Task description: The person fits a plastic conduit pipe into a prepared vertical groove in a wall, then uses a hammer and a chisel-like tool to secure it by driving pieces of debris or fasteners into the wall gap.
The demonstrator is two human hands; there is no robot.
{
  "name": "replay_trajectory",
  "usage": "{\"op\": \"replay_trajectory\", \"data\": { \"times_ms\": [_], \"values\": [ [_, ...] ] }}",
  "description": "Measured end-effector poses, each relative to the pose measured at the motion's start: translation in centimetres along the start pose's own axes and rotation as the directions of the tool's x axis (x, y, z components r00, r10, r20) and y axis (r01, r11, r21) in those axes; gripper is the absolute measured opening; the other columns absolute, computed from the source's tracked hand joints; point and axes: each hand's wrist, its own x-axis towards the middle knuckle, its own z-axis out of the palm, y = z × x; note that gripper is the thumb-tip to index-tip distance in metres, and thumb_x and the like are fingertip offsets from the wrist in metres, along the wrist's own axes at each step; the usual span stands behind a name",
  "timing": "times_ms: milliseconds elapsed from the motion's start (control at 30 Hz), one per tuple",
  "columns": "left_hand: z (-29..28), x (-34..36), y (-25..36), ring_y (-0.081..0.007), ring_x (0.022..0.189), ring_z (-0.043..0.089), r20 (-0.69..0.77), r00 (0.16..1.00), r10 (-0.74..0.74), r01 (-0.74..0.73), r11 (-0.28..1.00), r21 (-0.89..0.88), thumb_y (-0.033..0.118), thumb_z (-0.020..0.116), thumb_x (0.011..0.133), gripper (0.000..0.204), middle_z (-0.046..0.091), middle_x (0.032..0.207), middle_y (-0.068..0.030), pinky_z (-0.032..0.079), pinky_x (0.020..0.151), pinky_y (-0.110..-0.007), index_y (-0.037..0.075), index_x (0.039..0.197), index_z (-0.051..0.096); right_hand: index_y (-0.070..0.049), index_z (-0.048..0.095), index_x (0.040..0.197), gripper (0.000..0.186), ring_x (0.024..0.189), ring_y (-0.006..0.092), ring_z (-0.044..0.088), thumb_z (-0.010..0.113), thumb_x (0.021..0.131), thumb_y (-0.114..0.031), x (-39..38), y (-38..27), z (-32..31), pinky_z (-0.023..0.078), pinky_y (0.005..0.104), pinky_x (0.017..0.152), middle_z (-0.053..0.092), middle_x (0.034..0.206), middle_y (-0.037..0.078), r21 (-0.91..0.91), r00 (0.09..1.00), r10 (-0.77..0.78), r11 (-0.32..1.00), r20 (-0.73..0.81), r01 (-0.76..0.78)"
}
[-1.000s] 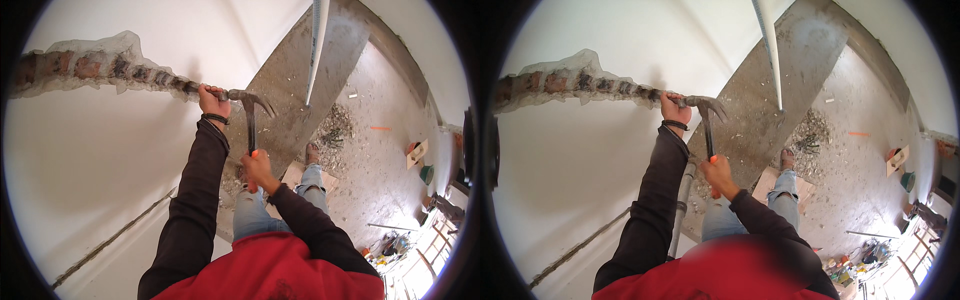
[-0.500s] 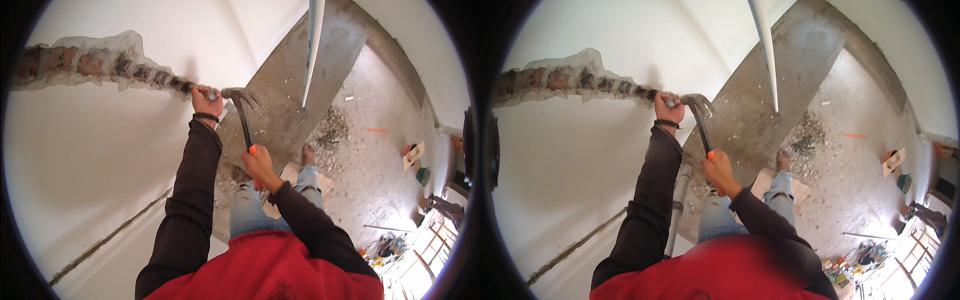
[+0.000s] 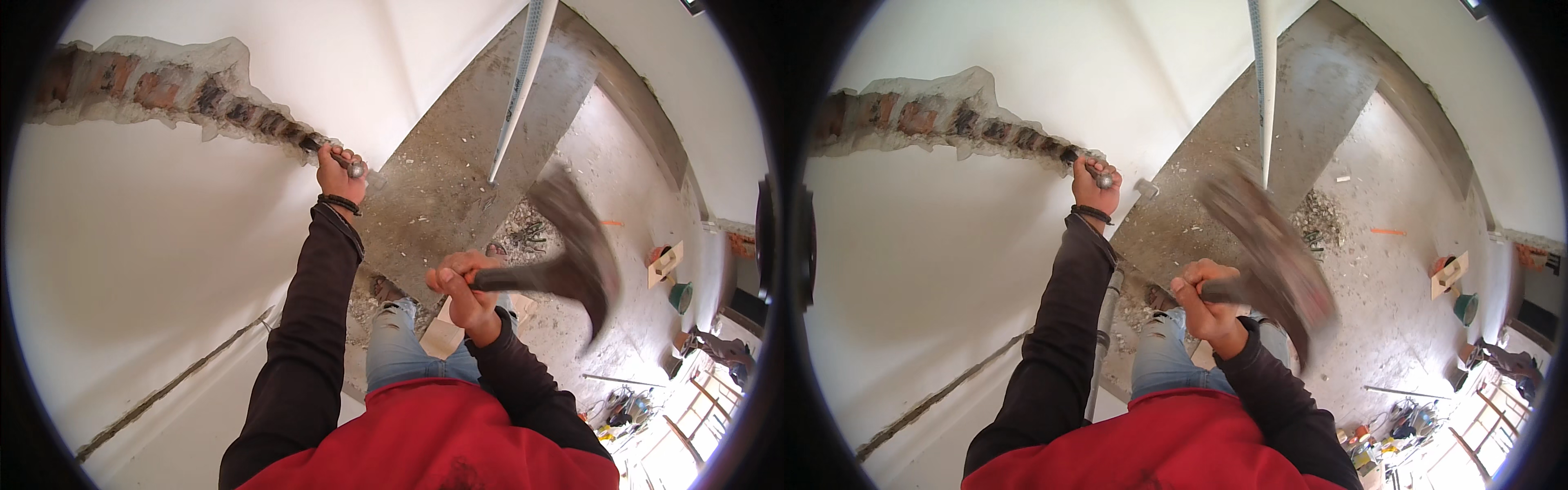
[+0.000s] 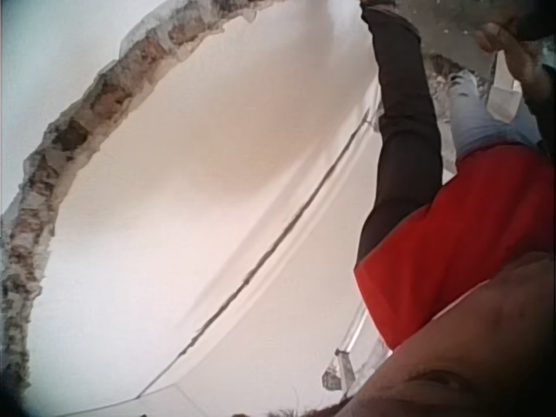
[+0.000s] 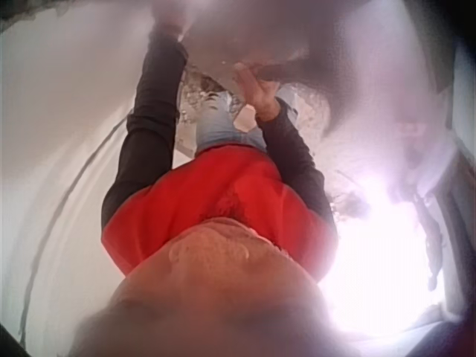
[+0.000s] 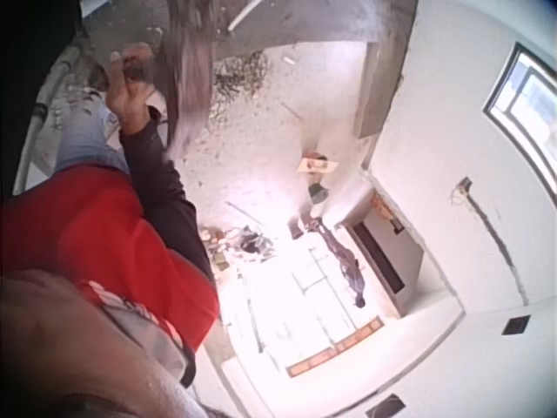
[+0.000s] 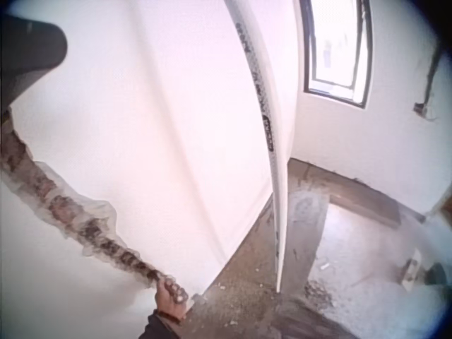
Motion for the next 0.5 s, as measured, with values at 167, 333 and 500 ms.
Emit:
{"op": "replay_trajectory", "data": {
  "times_ms": [167,333,500],
  "values": [
    [0.3,0.3,-0.4,-0.0141,0.057,0.044,-0.027,0.999,-0.022,0.022,1.0,-0.015,0.033,0.048,0.093,0.026,0.048,0.062,0.0037,0.039,0.058,-0.031,0.018,0.071,0.046,0.0,0.053,0.068,0.014,0.053,0.0165,0.052,0.058,0.081,-0.004,1.0,6.0,3.7,0.041,0.0308,0.051,0.055,0.06,0.01,-0.16,0.992,0.124,0.979,-0.001,-0.123],
    [-0.8,1.9,-0.9,-0.0167,0.055,0.042,-0.057,0.998,0.041,-0.043,0.998,-0.045,0.034,0.046,0.095,0.027,0.047,0.061,0.0013,0.036,0.057,-0.035,0.017,0.073,0.044,0.0,0.053,0.071,0.013,0.053,0.0137,0.053,0.059,0.081,-0.006,-1.3,12.2,2.2,0.042,0.0304,0.049,0.052,0.054,0.007,-0.298,0.833,0.545,0.783,-0.098,-0.547],
    [-0.1,0.3,-1.8,-0.0137,0.055,0.047,-0.05,0.996,0.079,-0.084,0.991,-0.104,0.032,0.047,0.094,0.032,0.049,0.057,0.0033,0.041,0.057,-0.031,0.017,0.066,0.048,-0.006,0.051,0.068,0.016,0.051,0.0116,0.049,0.059,0.082,-0.003,-0.8,2.6,1.8,0.038,0.0281,0.044,0.051,0.058,0.001,0.158,0.879,0.466,0.88,-0.098,-0.448]
  ]
}}
